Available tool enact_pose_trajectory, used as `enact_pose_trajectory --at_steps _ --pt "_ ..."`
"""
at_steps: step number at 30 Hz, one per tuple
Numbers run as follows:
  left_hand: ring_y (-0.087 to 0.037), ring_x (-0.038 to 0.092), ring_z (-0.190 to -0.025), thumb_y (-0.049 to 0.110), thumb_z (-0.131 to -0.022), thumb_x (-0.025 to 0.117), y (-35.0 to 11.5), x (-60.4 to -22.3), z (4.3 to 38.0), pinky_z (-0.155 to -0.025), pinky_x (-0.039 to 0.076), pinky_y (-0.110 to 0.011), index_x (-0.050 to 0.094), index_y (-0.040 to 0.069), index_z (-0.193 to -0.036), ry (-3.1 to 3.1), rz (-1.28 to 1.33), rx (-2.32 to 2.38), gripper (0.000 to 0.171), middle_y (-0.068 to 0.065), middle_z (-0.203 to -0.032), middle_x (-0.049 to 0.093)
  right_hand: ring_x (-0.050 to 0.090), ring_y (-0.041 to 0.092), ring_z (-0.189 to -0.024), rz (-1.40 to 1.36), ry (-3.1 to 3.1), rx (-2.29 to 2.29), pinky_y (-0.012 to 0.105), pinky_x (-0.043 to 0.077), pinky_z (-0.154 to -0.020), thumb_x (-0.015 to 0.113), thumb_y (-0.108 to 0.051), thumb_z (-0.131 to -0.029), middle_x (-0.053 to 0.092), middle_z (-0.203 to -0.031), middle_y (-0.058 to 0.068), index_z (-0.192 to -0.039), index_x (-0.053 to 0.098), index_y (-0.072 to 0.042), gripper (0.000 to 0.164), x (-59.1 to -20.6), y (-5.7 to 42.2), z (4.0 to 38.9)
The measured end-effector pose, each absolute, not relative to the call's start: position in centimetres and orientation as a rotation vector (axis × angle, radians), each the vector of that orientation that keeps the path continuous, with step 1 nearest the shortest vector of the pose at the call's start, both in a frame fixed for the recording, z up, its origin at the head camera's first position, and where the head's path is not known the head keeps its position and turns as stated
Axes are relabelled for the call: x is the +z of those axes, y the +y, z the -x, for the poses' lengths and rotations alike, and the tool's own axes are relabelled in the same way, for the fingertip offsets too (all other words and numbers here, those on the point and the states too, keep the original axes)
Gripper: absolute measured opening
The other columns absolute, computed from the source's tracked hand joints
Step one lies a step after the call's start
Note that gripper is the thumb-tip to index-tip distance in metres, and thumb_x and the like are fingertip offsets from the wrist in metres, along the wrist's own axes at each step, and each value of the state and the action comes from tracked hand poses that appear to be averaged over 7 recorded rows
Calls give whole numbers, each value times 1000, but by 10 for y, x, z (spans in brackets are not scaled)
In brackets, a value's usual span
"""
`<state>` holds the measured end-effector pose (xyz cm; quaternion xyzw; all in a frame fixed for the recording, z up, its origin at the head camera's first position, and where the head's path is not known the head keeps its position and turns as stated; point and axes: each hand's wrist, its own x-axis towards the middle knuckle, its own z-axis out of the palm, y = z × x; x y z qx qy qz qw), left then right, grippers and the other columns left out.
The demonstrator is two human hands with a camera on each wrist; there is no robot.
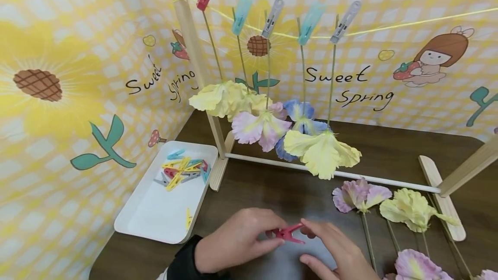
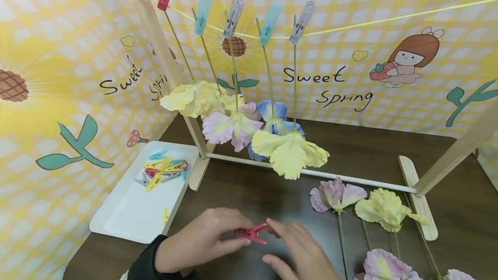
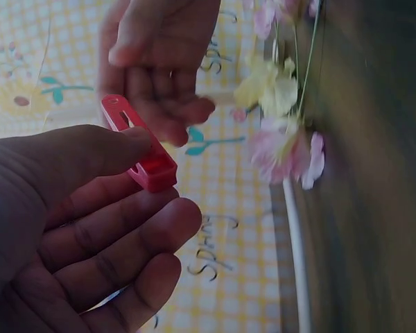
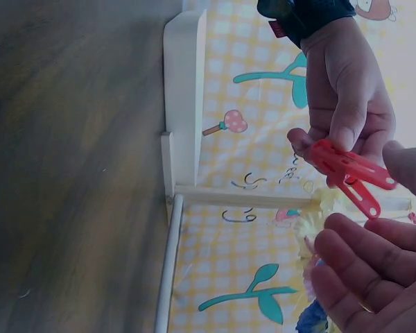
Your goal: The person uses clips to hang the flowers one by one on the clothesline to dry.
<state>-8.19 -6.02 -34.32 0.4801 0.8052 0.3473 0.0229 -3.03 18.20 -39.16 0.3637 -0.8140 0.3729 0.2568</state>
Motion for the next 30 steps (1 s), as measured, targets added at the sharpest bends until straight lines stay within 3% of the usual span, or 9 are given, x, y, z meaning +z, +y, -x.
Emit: enact_pose_trajectory --at_steps 13,18,23,30 --pt "5 55 -82 21 -94 67 -47 -347 81 -76 44 -9 71 12 -106 2386 -1468 1060 15 9 -94 67 59 9 -87 -897 -2145 1089 15 47 -81 67 -32 -94 63 -99 -5 -117 62 -6 36 -389 185 26" --pt "5 55 -85 18 -87 75 -32 -351 89 -76 47 -12 70 9 -112 2314 -1616 1219 26 5 -97 67 60 13 -84 -914 -1965 1197 16 47 -81 68 -22 -93 64 -93 6 -108 63 7 34 -371 188 23" --pt "3 54 -84 17 -83 79 9 -358 118 -72 47 -14 68 7 -117 2241 -1719 1357 38 1 -102 66 62 15 -90 -832 -1719 1285 18 46 -86 73 -9 -87 65 -93 18 -101 59 22 37 -355 209 13" --pt "-3 54 -102 25 -91 71 93 -391 144 -87 39 -10 69 13 -119 2368 -1994 664 30 2 -113 62 61 13 -95 -626 -1785 1222 16 44 -85 75 -9 -84 66 -97 16 -104 58 23 42 -357 237 -11"
